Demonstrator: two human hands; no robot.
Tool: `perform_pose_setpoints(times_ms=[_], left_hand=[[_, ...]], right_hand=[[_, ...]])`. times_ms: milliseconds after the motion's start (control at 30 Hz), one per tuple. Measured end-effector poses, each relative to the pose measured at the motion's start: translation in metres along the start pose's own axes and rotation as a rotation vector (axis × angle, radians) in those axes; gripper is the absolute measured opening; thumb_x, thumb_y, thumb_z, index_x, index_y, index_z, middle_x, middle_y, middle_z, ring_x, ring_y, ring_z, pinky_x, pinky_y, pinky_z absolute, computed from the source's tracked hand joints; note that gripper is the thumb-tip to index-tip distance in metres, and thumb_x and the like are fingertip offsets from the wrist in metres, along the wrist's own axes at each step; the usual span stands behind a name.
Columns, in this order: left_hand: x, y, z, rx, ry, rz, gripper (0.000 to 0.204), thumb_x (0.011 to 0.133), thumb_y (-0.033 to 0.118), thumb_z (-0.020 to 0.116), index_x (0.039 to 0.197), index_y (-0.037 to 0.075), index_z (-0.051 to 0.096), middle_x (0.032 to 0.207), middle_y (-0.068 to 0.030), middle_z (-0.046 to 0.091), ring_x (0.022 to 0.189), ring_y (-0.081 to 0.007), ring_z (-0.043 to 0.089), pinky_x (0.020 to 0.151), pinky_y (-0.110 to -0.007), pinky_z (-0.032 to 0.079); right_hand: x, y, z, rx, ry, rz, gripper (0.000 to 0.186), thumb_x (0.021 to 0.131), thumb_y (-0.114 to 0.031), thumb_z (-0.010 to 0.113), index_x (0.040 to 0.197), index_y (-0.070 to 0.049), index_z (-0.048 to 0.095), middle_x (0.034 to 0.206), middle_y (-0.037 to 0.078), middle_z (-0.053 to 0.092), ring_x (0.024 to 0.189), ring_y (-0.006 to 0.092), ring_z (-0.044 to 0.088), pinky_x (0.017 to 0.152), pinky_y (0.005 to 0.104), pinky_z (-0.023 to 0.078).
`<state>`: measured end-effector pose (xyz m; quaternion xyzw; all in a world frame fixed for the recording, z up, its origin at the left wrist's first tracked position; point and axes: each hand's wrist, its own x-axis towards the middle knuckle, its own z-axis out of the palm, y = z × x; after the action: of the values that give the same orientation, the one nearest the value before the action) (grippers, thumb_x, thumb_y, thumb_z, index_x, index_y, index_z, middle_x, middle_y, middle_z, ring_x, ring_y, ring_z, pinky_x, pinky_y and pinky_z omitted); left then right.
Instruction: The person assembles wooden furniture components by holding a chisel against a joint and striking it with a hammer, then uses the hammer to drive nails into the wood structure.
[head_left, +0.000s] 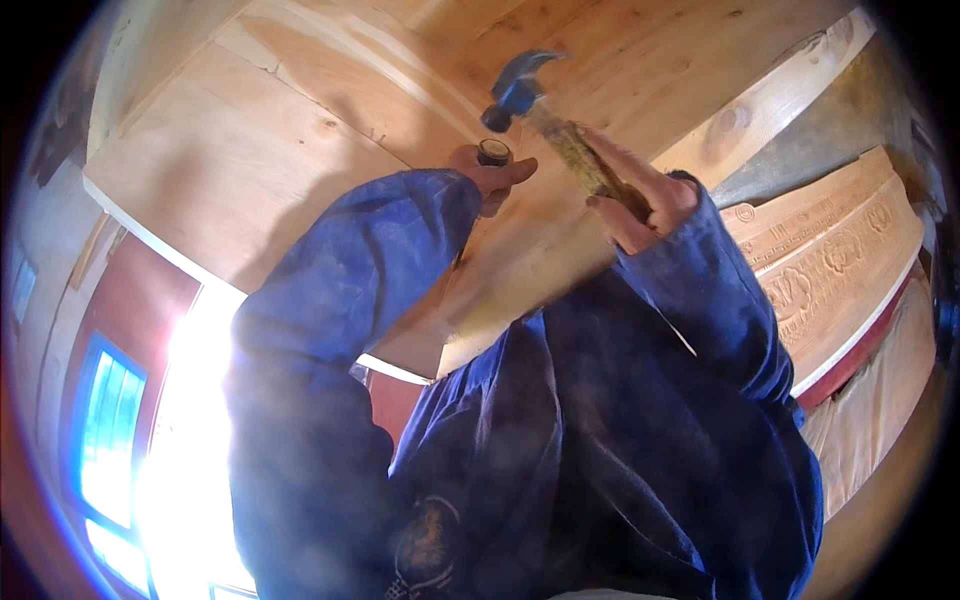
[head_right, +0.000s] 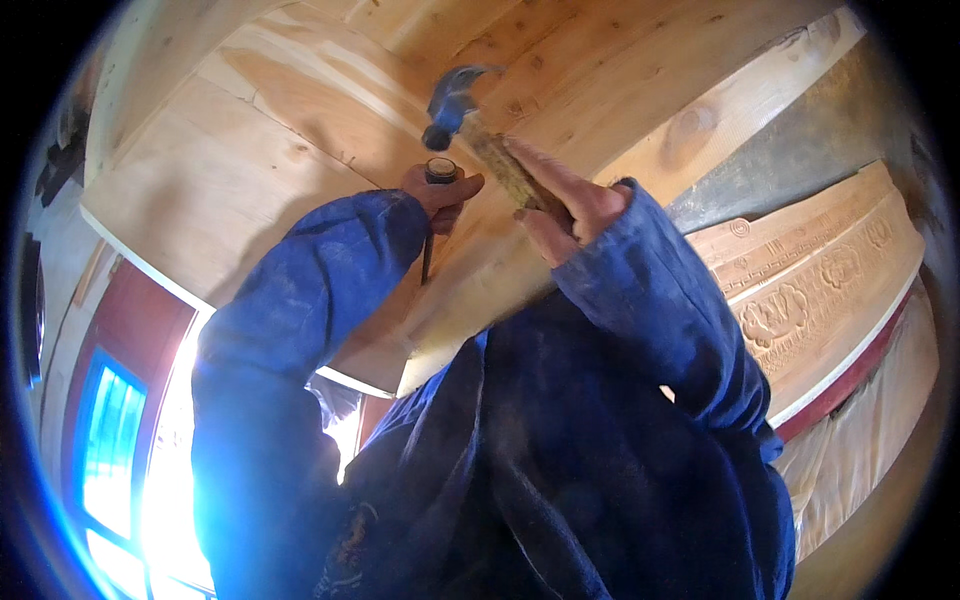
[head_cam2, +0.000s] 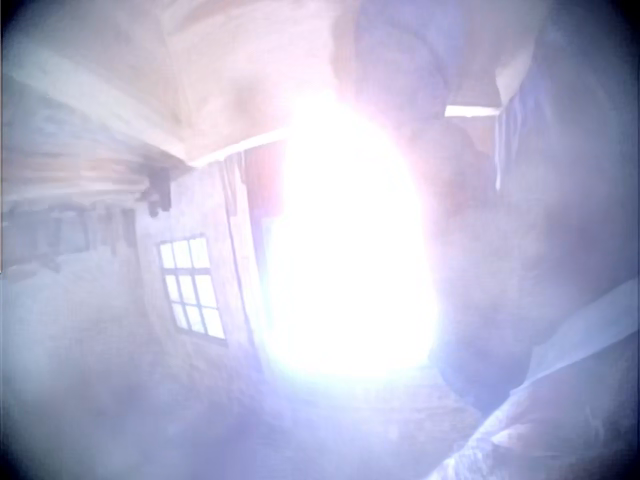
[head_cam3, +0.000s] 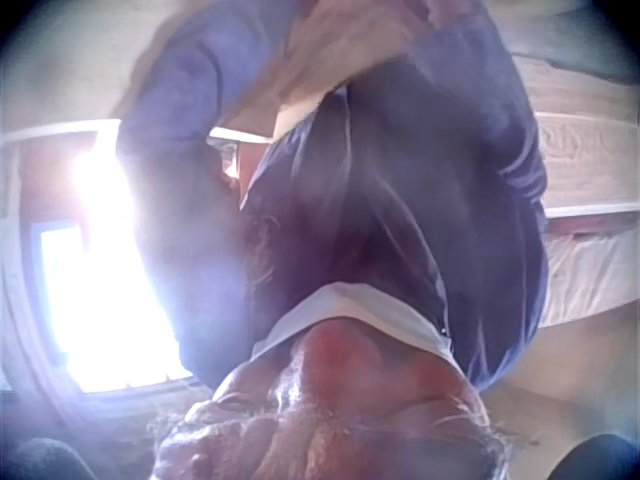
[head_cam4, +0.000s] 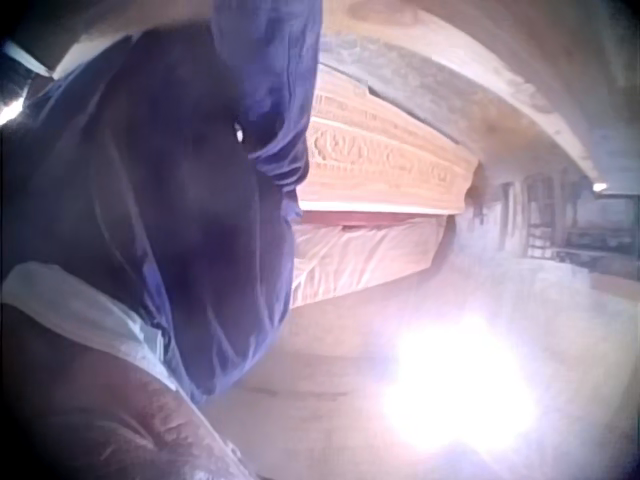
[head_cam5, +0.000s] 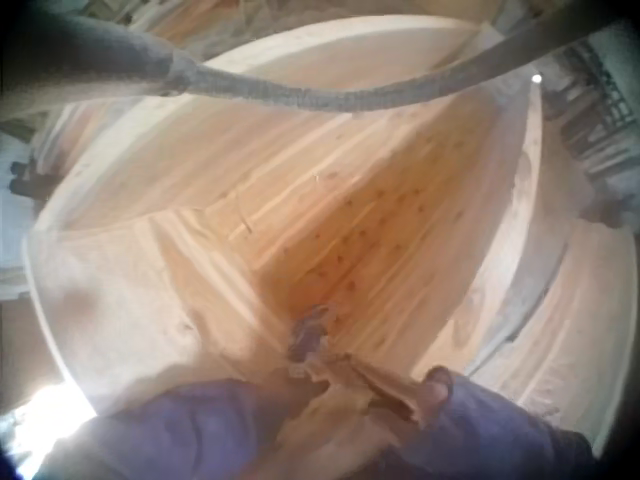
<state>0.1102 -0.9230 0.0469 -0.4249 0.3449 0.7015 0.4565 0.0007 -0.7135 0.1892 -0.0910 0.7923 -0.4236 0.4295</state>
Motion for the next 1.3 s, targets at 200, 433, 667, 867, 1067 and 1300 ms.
perform_pose_setpoints(times_ms=[200, 433, 667, 867, 1067, 1300], left_hand=[[0.008, -0.006, -0.003, 0.112, 0.035, 0.024, 0.032, 0.085, 0.027, 0.081, 0.076, 0.012, 0.054, 0.056, 0.0013, 0.042, 0.043, -0.0108, 0.036, 0.041, -0.031, 0.027], [-0.016, 0.012, 0.034, 0.585, 0.627, 0.458, 0.035, 0.085, 0.029, 0.081, 0.07, 0.011, 0.055, 0.058, -0.0026, 0.052, 0.043, -0.0142, 0.046, 0.039, -0.033, 0.031], [0.007, 0.003, -0.005, 0.038, 0.396, 0.17, 0.035, 0.082, 0.028, 0.083, 0.073, 0.011, 0.054, 0.056, -0.0028, 0.049, 0.04, -0.0135, 0.042, 0.038, -0.031, 0.03], [0.006, 0.009, -0.003, -0.033, 0.287, 0.064, 0.039, 0.083, 0.025, 0.083, 0.071, 0.013, 0.048, 0.052, 0.001, 0.04, 0.038, -0.0106, 0.035, 0.038, -0.03, 0.022], [0.002, 0.01, -0.009, -0.072, 0.177, 0.079, 0.037, 0.088, 0.024, 0.078, 0.072, 0.014, 0.047, 0.053, 0.0017, 0.039, 0.038, -0.01, 0.032, 0.039, -0.03, 0.02], [0.003, 0.007, -0.004, -0.083, 0.155, 0.086, 0.035, 0.09, 0.023, 0.076, 0.072, 0.013, 0.047, 0.053, 0.0016, 0.039, 0.04, -0.0099, 0.033, 0.04, -0.03, 0.021]], right_hand=[[-0.015, 0.004, 0.016, -0.214, 0.002, -0.053, 0.056, 0.086, -0.003, 0.059, 0.141, -0.011, 0.055, 0.074, 0.01, 0.065, 0.051, 0.0121, 0.053, 0.052, 0.0266, 0.044], [-0.014, 0.013, 0.014, -0.102, 0.159, -0.044, 0.056, 0.085, -0.001, 0.061, 0.14, -0.009, 0.056, 0.082, 0.013, 0.068, 0.053, 0.0144, 0.055, 0.055, 0.0282, 0.048], [-0.011, 0.009, 0.01, -0.145, 0.04, -0.01, 0.058, 0.084, 0.0, 0.061, 0.141, -0.01, 0.055, 0.07, 0.01, 0.06, 0.051, 0.0128, 0.05, 0.053, 0.027, 0.045], [-0.004, 0.017, 0.019, -0.127, 0.026, -0.035, 0.058, 0.085, -0.001, 0.06, 0.142, -0.009, 0.054, 0.067, 0.01, 0.055, 0.05, 0.0133, 0.048, 0.053, 0.0271, 0.044], [0.006, 0.005, 0.014, -0.169, 0.012, -0.014, 0.063, 0.083, -0.007, 0.068, 0.144, -0.014, 0.052, 0.074, 0.018, 0.068, 0.063, 0.028, 0.07, 0.065, 0.0338, 0.057], [0.028, 0.016, 0.023, -0.216, 0.068, -0.156, 0.059, 0.085, -0.011, 0.066, 0.143, -0.013, 0.052, 0.093, 0.02, 0.071, 0.085, 0.0296, 0.072, 0.081, 0.0371, 0.056]])
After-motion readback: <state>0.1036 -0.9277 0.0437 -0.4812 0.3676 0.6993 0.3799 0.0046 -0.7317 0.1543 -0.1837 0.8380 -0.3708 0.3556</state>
